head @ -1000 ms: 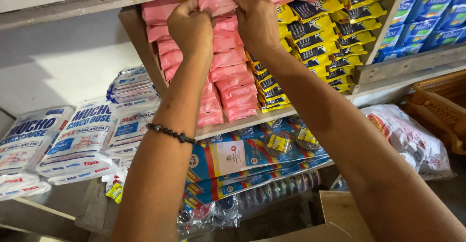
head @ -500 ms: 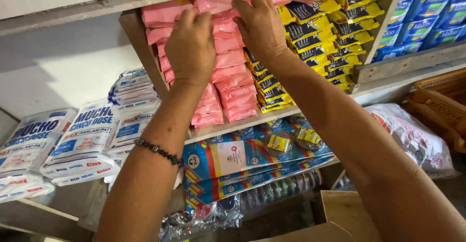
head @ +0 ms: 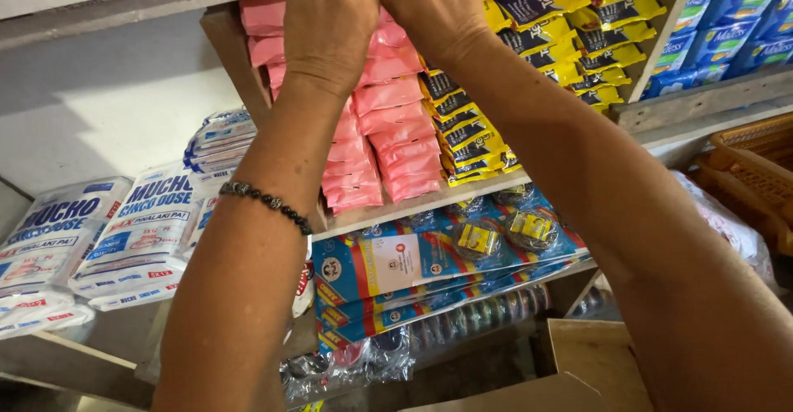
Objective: The recorder wipes down product packages and a wooden shelf board using a blue cleaning cloth in a store.
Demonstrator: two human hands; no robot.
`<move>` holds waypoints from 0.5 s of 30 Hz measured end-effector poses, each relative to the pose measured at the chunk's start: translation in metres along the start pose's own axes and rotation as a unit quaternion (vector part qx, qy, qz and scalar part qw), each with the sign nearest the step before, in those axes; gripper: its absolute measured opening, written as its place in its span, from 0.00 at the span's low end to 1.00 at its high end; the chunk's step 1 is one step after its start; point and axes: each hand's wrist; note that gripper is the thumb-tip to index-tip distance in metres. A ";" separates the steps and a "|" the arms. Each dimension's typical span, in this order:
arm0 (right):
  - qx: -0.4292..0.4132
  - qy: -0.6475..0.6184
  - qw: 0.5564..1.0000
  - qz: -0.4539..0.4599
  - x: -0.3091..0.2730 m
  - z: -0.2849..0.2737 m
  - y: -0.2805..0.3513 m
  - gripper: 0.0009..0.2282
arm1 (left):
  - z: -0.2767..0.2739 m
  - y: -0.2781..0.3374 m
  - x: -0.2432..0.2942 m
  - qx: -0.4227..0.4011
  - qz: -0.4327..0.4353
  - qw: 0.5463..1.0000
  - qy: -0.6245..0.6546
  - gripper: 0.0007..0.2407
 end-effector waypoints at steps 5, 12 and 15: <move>-0.011 -0.032 0.999 0.019 -0.003 -0.016 0.002 0.04 | -0.012 0.004 -0.004 0.002 0.005 0.999 0.040 0.03; -0.001 -0.006 1.000 -0.003 0.002 -0.012 0.001 0.04 | -0.006 0.001 -0.004 0.047 0.043 0.997 -0.047 0.03; -0.026 -0.033 0.999 -0.032 -0.002 -0.016 0.000 0.07 | -0.001 0.005 -0.004 0.013 0.067 0.997 -0.032 0.02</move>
Point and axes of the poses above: each hand's wrist, its own y-axis away from the middle knuckle, its own z-axis out of the palm, x = y × z, and after that the axes turned 1 degree about z, right-handed
